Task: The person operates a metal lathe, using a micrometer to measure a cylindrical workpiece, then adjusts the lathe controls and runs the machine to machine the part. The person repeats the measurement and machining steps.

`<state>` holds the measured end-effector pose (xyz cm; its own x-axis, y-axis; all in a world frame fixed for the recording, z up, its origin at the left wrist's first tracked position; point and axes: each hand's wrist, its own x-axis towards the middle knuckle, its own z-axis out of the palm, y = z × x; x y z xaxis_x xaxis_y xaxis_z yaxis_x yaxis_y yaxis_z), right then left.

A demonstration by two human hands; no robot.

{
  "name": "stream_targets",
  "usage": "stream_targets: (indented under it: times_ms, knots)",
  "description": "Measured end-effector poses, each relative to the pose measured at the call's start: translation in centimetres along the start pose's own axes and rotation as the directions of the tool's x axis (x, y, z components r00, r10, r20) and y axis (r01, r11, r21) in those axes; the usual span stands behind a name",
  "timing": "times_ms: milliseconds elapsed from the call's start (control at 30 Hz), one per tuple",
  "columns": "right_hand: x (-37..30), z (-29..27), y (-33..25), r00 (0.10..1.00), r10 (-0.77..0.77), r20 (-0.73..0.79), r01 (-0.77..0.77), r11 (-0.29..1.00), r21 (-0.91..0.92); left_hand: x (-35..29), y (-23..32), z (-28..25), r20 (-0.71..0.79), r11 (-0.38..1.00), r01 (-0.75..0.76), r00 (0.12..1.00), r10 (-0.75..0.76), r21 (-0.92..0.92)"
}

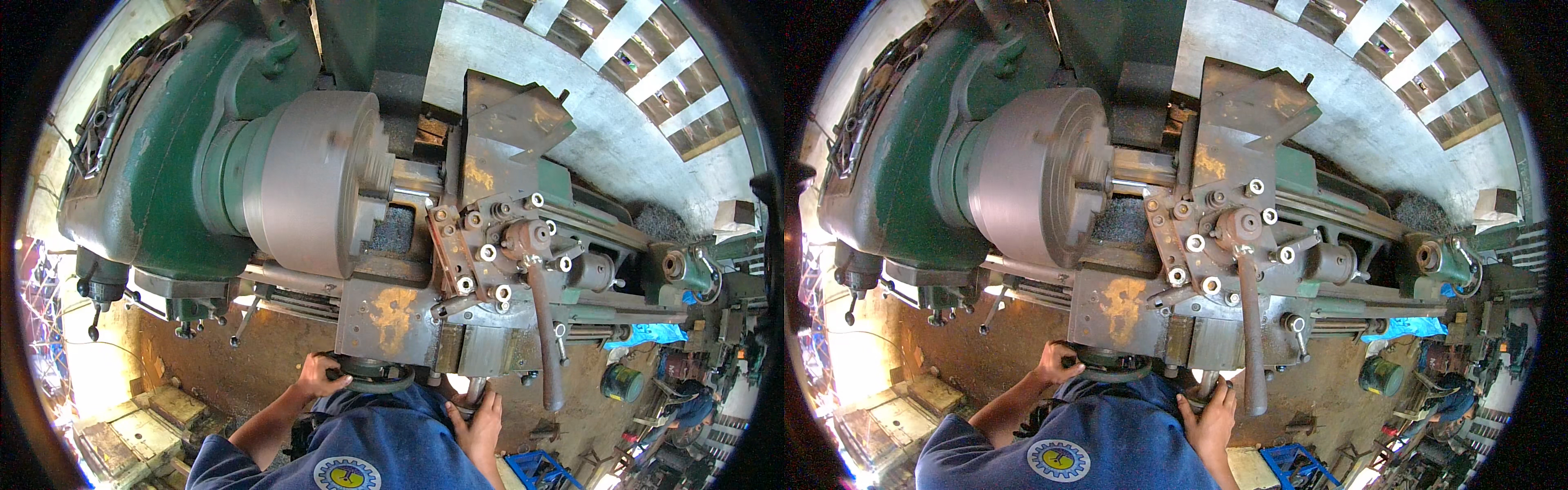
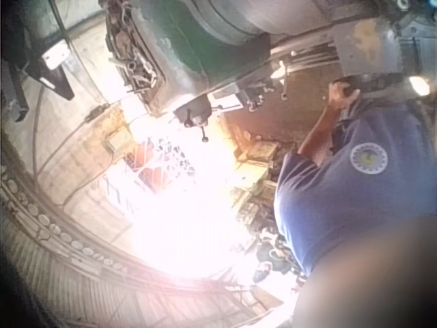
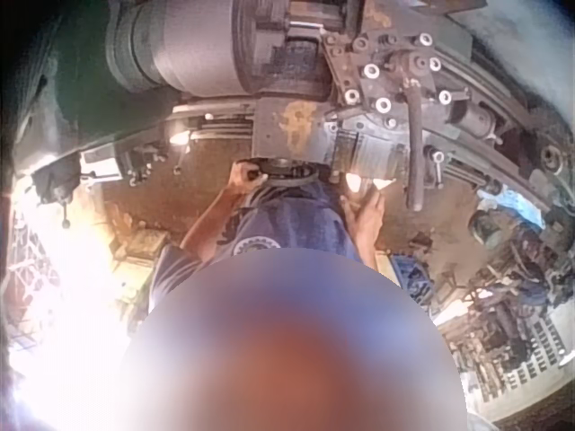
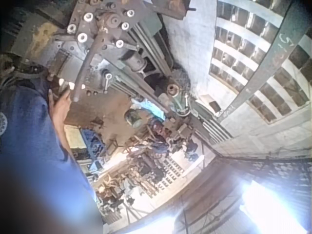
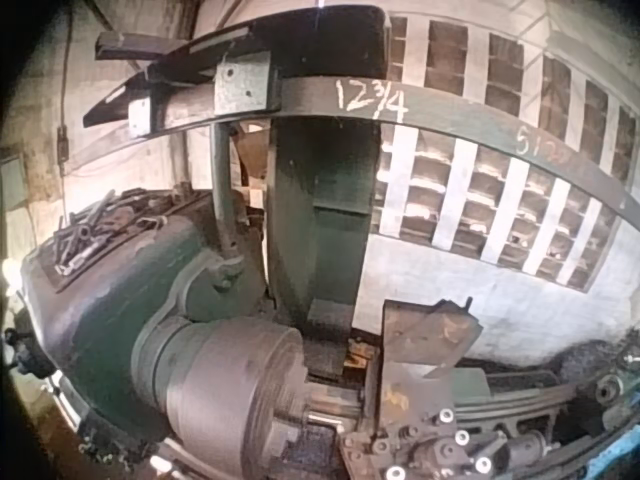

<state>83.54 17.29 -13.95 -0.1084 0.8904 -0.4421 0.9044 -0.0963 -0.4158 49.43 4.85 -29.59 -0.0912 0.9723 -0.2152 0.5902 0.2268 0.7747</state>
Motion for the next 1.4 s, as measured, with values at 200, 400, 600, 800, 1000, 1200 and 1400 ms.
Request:
stream_targets:
  times_ms: [200,400,600,800,1000,1200,1400]
  knots:
    - [-0.1,-0.1,-0.2,1.000,-0.014,-0.015,0.014,1.000,0.019,0.1,-0.1,0.0,0.024,0.999,0.029,0.999,-0.029,-0.020]
    - [-0.2,-0.1,-0.3,1.000,-0.021,-0.021,0.021,0.999,0.026,-0.3,-0.6,0.5,-0.050,1.000,-0.018,0.999,0.018,-0.005]
    - [-0.2,0.2,0.0,1.000,-0.002,-0.012,0.003,1.000,0.022,-0.5,-1.3,0.6,-0.028,1.000,-0.012,1.000,0.011,-0.018]
    - [-0.4,0.3,0.0,0.998,-0.017,-0.059,0.017,1.000,-0.013,-0.9,-1.8,1.2,-0.053,1.000,0.013,0.998,-0.014,-0.022]
    - [-0.4,0.4,-0.1,0.997,-0.037,-0.071,0.036,0.999,-0.017,-1.2,-0.5,1.2,-0.263,0.997,-0.033,0.964,0.051,0.073]
    - [-0.6,0.8,0.3,0.989,-0.084,-0.117,0.081,0.996,-0.036,-0.4,-0.1,0.5,-0.082,0.993,0.108,0.990,-0.111,-0.037]
    - [1.1,-0.2,3.8,0.974,-0.218,0.067,0.204,0.964,0.172,0.0,-1.5,1.1,-0.023,0.985,0.171,0.985,-0.171,0.003]
